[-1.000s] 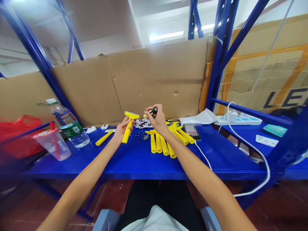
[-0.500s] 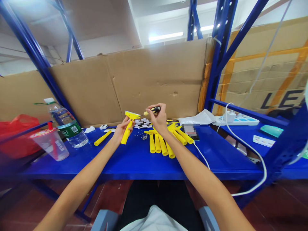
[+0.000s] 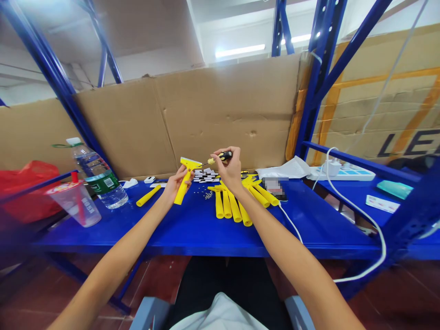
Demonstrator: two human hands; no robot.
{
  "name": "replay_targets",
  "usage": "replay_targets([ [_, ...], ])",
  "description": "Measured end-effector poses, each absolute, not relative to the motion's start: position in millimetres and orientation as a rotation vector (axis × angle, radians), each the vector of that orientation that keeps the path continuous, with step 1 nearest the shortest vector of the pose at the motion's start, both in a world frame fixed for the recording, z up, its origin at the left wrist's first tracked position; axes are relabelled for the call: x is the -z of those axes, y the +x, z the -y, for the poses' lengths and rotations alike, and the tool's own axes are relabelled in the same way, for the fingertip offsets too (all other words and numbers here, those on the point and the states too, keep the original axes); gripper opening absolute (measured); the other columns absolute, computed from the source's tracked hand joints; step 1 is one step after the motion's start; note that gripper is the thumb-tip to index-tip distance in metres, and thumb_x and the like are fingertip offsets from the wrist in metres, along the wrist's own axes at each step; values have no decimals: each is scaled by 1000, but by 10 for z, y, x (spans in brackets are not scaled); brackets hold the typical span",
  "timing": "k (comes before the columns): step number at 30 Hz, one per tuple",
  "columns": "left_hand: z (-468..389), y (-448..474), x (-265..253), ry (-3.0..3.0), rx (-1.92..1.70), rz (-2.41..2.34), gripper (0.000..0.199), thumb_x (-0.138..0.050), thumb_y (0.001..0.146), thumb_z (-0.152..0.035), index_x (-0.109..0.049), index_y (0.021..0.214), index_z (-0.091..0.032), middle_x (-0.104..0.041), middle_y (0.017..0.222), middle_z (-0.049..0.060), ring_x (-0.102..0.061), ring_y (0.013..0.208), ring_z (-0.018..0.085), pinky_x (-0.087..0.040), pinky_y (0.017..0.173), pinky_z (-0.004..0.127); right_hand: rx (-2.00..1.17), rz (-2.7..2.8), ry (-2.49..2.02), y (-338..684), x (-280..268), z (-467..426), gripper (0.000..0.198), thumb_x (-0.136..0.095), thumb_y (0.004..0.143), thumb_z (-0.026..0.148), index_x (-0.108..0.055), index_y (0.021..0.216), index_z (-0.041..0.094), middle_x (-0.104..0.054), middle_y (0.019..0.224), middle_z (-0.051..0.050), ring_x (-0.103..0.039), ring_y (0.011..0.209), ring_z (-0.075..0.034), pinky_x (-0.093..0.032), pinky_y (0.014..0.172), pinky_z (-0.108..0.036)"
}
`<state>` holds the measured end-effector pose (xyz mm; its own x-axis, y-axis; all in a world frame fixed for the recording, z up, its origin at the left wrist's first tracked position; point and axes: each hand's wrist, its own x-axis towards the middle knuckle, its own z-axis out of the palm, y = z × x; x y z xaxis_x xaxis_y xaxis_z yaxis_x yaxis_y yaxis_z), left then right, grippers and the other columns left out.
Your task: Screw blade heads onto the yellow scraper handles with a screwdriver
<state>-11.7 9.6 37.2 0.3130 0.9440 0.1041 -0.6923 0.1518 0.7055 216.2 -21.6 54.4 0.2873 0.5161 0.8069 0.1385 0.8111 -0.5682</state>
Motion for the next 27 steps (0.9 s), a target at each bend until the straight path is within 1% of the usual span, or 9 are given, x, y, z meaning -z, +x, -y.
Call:
replay_targets([
  [3,-97,-118,-368,773,-1218,-417,68,-72,87,-1,-64,148,-29,-75,122,9,-77,88,14,-48,50,11,-278,1261,-621,2161,-548,217,48,-74,99,58,-40,116,31,-75,115,-9,-75,111,-25,-65,96,-42],
  [7,-100,-111,-357,774,-1220,-436,69,-74,86,-2,-63,148,-28,-75,120,9,-78,90,15,-48,50,12,-269,1261,-629,2157,-555,215,48,-73,99,60,-39,116,31,-75,113,-8,-75,108,-25,-66,93,-42],
  [13,-66,-103,-385,780,-1216,-443,72,-74,85,-2,-61,151,-29,-75,123,10,-78,89,15,-47,49,11,-239,1268,-614,2163,-544,207,47,-74,99,59,-41,116,31,-74,114,-9,-75,108,-25,-64,94,-41],
  [17,-27,-113,-429,795,-1209,-400,69,-73,85,-1,-63,147,-29,-75,124,9,-76,85,12,-47,49,11,-186,1272,-635,2175,-544,215,52,-80,94,61,-43,117,30,-74,114,-9,-75,111,-26,-63,97,-43],
  [19,-12,-118,-444,800,-1209,-394,66,-73,85,0,-65,144,-28,-74,123,8,-75,85,12,-46,49,11,-178,1277,-654,2182,-555,238,54,-80,94,62,-44,119,31,-74,111,-8,-75,108,-27,-63,97,-45],
  [22,-1,-124,-451,800,-1228,-395,65,-74,84,0,-66,142,-30,-73,127,8,-74,86,12,-46,50,11,-206,1319,-682,2192,-571,282,46,-74,98,62,-47,118,30,-75,109,-7,-76,103,-26,-64,94,-44],
  [25,-5,-133,-454,788,-1258,-381,66,-73,86,0,-66,143,-32,-73,127,7,-73,83,10,-44,49,10,-255,1392,-622,2190,-568,301,39,-69,102,58,-49,117,29,-73,120,-10,-77,112,-26,-65,96,-42],
  [27,-15,-140,-464,779,-1278,-380,64,-74,87,-1,-65,143,-32,-73,125,7,-73,82,9,-43,49,9,-287,1431,-557,2177,-553,293,41,-70,101,56,-48,122,29,-70,130,-13,-77,119,-27,-66,99,-41],
])
